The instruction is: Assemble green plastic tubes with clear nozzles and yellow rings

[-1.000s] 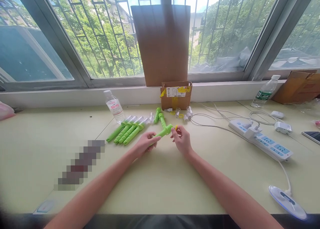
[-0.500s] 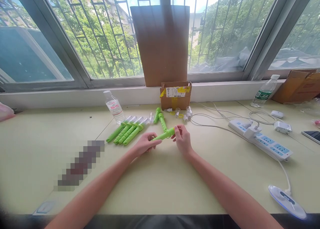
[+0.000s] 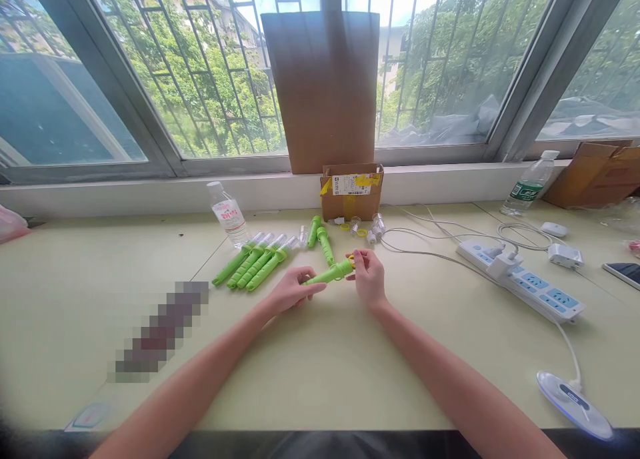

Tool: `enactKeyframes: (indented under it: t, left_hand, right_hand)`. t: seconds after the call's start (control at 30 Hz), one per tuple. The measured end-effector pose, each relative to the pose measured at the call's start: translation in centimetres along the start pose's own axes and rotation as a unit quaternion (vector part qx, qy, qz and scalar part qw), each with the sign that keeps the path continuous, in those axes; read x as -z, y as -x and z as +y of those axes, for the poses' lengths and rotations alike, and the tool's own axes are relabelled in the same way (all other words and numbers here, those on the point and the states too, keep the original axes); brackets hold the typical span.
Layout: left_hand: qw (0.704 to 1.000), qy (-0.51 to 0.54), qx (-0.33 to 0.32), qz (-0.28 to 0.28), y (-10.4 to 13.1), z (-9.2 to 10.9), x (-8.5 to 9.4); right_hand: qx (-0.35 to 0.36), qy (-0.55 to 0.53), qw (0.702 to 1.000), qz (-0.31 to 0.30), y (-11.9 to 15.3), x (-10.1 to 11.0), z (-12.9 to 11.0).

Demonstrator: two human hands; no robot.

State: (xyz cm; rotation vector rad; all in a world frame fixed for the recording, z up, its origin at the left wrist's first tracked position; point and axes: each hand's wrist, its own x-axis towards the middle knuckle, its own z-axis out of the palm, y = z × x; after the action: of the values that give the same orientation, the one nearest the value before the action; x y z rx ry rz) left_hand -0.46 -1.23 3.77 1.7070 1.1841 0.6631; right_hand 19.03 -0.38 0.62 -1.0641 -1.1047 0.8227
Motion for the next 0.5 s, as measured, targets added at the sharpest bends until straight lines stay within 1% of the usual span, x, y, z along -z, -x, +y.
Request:
enactKeyframes:
  t: [0.27, 0.33, 0.43, 0.5]
  left_hand:
    - [1.000, -0.010, -0.007, -0.002, -0.04, -0.22, -0.16]
    - [1.000, -0.011, -0.008, 0.000, -0.05, -0.28, -0.19]
    - [1.000, -0.010, -0.012, 0.004, -0.05, -0.32, -0.16]
    - [1.000, -0.009, -0.014, 0.005, -0.04, -0.30, -0.11]
  right_hand:
    - [-0.011, 0.014, 0.999, 0.047, 0.01, 0.07, 0.19]
    - [-0.003, 0.019, 0.999, 0.038, 0.20, 0.00, 0.17]
    - [0.012, 0.017, 1.000, 0.002, 0.56, -0.23, 0.10]
    - [0.013, 0.010, 1.000, -0.011, 0.72, -0.39, 0.04]
